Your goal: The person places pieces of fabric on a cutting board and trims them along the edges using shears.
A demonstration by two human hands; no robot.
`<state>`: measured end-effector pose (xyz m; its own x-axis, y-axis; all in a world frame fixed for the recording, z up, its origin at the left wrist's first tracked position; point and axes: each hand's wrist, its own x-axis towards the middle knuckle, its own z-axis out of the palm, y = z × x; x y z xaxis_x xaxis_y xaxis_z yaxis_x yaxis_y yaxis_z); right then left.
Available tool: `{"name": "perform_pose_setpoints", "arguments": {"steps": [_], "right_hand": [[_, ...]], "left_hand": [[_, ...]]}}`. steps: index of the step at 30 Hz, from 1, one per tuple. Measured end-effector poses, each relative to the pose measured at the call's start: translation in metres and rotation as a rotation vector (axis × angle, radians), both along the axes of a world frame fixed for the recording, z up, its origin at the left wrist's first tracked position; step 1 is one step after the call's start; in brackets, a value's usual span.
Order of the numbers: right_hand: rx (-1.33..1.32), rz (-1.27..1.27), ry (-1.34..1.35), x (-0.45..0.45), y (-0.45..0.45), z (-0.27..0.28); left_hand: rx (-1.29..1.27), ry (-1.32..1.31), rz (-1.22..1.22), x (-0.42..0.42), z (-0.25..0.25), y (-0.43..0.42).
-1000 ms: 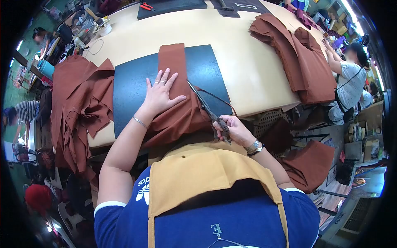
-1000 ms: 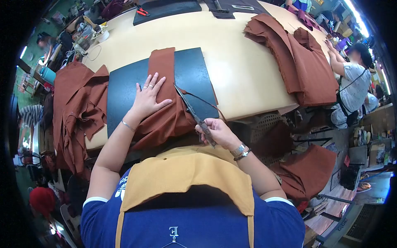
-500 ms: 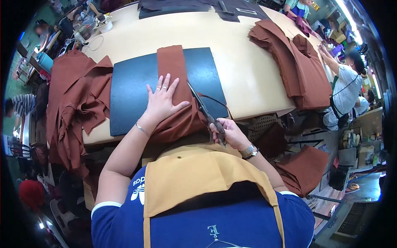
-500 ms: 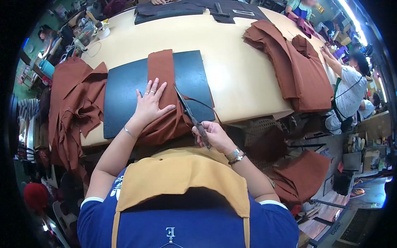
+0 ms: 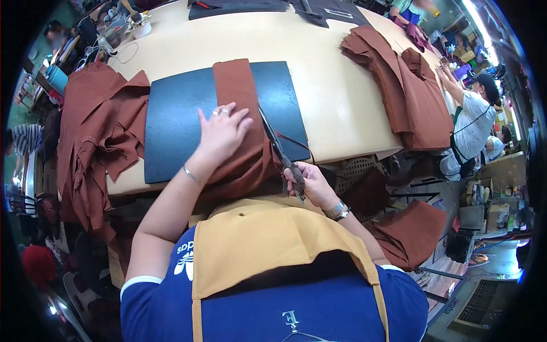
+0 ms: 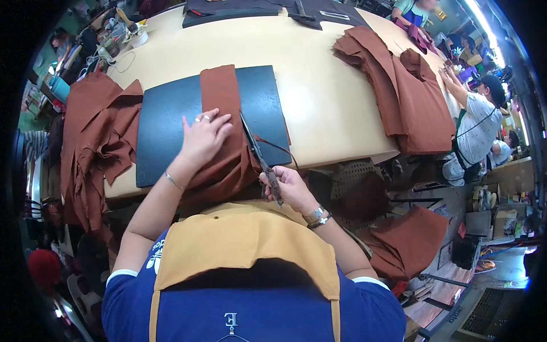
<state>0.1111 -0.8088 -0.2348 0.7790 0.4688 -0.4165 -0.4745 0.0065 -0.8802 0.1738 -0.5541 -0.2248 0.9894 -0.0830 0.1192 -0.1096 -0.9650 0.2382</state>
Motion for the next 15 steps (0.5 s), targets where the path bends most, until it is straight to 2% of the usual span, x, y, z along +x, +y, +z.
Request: {"name": "perform_pose_setpoints", "arguments": {"steps": [3, 6, 10, 15], "right_hand": [[-0.02, 0.003, 0.008, 0.001, 0.001, 0.004], [-0.032, 0.005, 0.024, 0.001, 0.0, 0.007], [-0.013, -0.002, 0.027, 0.001, 0.001, 0.005], [0.022, -0.041, 0.045, 0.004, 0.007, 0.006]], "left_hand": [[0.059, 0.26, -0.072, 0.029, 0.032, 0.014], [0.079, -0.107, -0.154, 0.033, -0.012, 0.022], [0.122, 0.011, -0.081, 0.025, -0.023, 0.015], [0.141, 0.004, -0.041, 0.01, -0.022, -0.001]]}}
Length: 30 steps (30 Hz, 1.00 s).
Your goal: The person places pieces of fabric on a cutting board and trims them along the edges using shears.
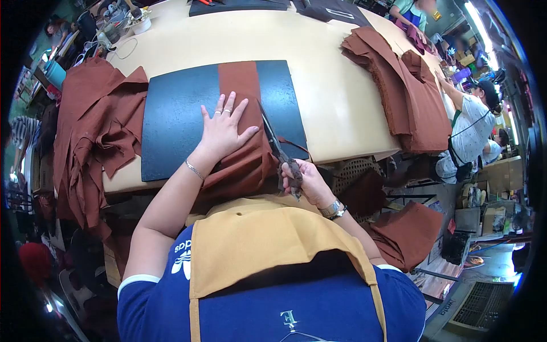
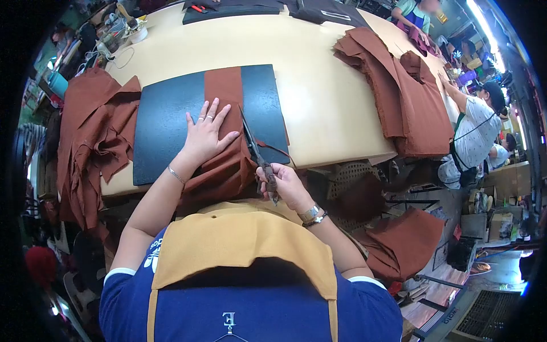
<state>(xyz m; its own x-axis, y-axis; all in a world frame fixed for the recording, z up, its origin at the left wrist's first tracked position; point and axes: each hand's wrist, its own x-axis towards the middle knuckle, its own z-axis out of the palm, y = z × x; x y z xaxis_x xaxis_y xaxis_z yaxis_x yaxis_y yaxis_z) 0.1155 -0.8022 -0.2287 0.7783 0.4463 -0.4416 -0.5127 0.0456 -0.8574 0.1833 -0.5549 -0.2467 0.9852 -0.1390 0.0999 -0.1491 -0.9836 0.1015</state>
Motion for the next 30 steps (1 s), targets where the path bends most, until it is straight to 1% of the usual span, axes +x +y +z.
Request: {"name": "perform_pose_setpoints", "arguments": {"steps": [3, 12, 18, 24, 30], "right_hand": [[-0.008, -0.004, -0.067, -0.003, -0.002, -0.008], [-0.034, 0.0, -0.045, -0.008, -0.005, -0.004], [0.011, -0.05, -0.027, -0.006, -0.001, -0.002], [-0.043, -0.048, -0.032, -0.011, -0.004, 0.003], [0.006, -0.07, -0.028, -0.005, -0.003, -0.003]], "left_hand": [[-0.001, -0.005, 0.026, -0.003, -0.002, -0.001], [0.017, 0.008, 0.034, -0.016, -0.001, -0.013], [0.026, 0.019, 0.026, -0.025, 0.004, -0.021], [0.009, 0.016, 0.024, -0.027, 0.006, -0.022], [-0.004, 0.027, -0.025, -0.04, 0.007, -0.028]]}}
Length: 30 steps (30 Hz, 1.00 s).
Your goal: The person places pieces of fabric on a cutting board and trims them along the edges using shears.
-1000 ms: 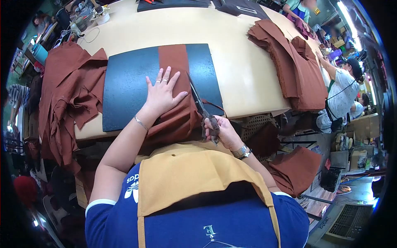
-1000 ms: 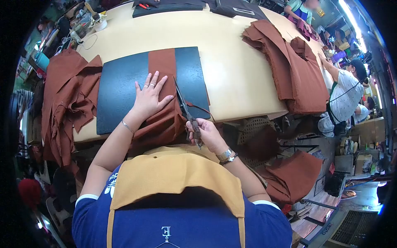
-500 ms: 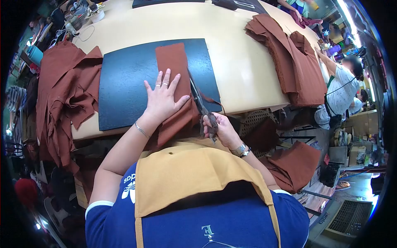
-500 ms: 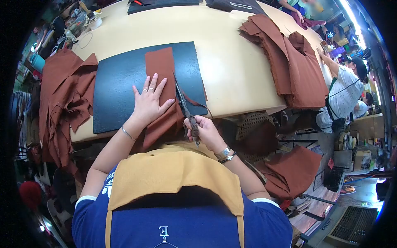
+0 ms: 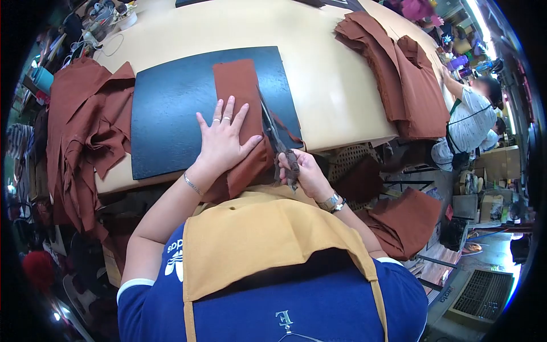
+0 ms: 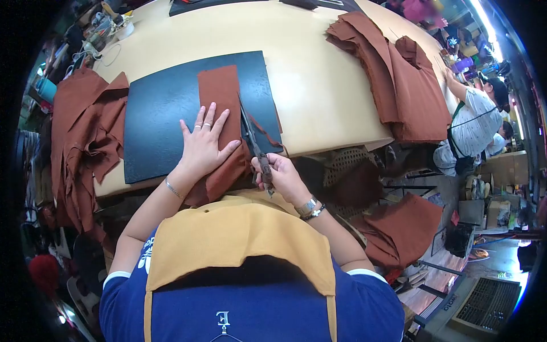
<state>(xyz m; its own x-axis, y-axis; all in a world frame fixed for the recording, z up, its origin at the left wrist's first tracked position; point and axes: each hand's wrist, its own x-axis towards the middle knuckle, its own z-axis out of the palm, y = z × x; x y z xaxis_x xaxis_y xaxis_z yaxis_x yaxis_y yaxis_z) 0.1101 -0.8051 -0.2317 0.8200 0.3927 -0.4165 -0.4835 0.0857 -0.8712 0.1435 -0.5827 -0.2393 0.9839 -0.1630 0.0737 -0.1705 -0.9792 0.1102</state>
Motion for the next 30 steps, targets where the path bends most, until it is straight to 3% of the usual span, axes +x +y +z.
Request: {"name": "perform_pose_setpoints", "arguments": {"steps": [30], "right_hand": [[-0.057, -0.032, -0.03, 0.0, 0.003, 0.008]], "left_hand": [[-0.01, -0.011, -0.097, -0.026, 0.003, -0.005]]}}
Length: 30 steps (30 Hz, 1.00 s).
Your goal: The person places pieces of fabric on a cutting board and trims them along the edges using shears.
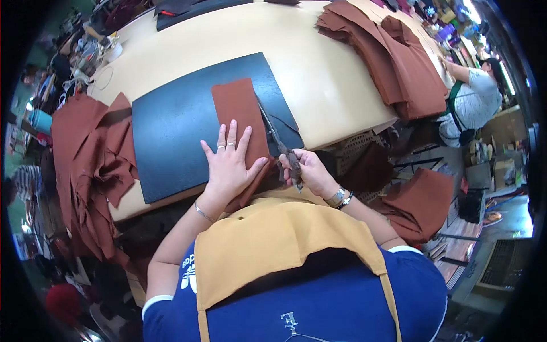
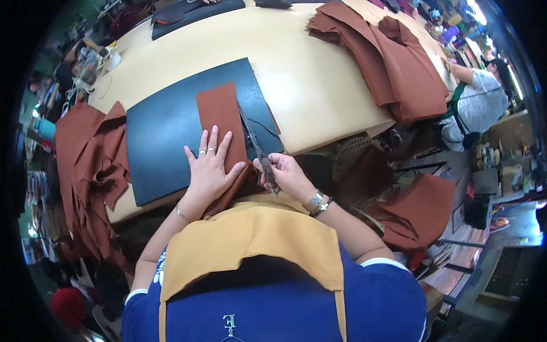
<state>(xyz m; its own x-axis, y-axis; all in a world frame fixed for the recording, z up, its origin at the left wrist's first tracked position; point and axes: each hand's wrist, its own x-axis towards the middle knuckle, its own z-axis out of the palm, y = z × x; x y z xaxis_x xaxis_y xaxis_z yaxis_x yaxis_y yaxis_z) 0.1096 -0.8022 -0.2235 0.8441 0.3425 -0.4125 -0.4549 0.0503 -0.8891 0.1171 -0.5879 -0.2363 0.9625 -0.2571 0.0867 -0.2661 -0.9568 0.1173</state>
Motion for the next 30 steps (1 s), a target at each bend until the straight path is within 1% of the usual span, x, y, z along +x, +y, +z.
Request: {"name": "perform_pose_setpoints", "arguments": {"steps": [4, 5, 8, 14, 17, 20, 21, 24, 25, 26, 28, 29, 30], "right_hand": [[0.029, -0.04, 0.029, 0.004, 0.004, -0.001], [0.045, -0.014, 0.017, 0.005, 0.002, -0.007], [0.007, -0.007, -0.007, 0.002, 0.005, -0.01], [0.045, -0.062, 0.013, 0.0, 0.009, -0.005], [0.164, -0.146, 0.04, -0.001, 0.011, -0.014], [0.258, -0.249, 0.105, -0.004, 0.01, -0.015], [0.282, -0.277, 0.077, -0.005, 0.007, -0.013], [0.262, -0.176, 0.127, -0.003, -0.024, -0.012], [0.272, -0.132, 0.161, -0.003, -0.036, -0.008], [0.19, -0.076, 0.132, -0.004, -0.051, -0.011], [0.131, 0.107, 0.111, -0.002, -0.077, -0.006], [0.152, 0.162, 0.086, -0.002, -0.088, -0.007], [0.127, 0.201, 0.115, 0.0, -0.099, -0.01]], "left_hand": [[0.001, 0.011, -0.017, -0.004, 0.002, -0.001], [-0.011, 0.016, -0.016, -0.004, 0.002, -0.001], [-0.001, 0.021, -0.007, -0.003, 0.001, -0.001], [-0.084, 0.042, 0.027, 0.006, 0.005, -0.001], [-0.17, -0.035, 0.063, 0.034, -0.004, -0.008], [-0.227, -0.059, 0.137, 0.055, -0.015, -0.016], [-0.191, -0.076, 0.14, 0.056, -0.016, -0.017], [-0.058, -0.014, 0.069, 0.055, -0.014, -0.008], [-0.063, 0.027, 0.018, 0.055, -0.011, 0.0], [-0.066, 0.069, -0.035, 0.055, -0.007, 0.011], [-0.067, 0.123, -0.157, 0.051, 0.001, 0.034], [-0.064, 0.137, -0.224, 0.048, 0.005, 0.045], [-0.06, 0.153, -0.292, 0.044, 0.01, 0.054]]}}
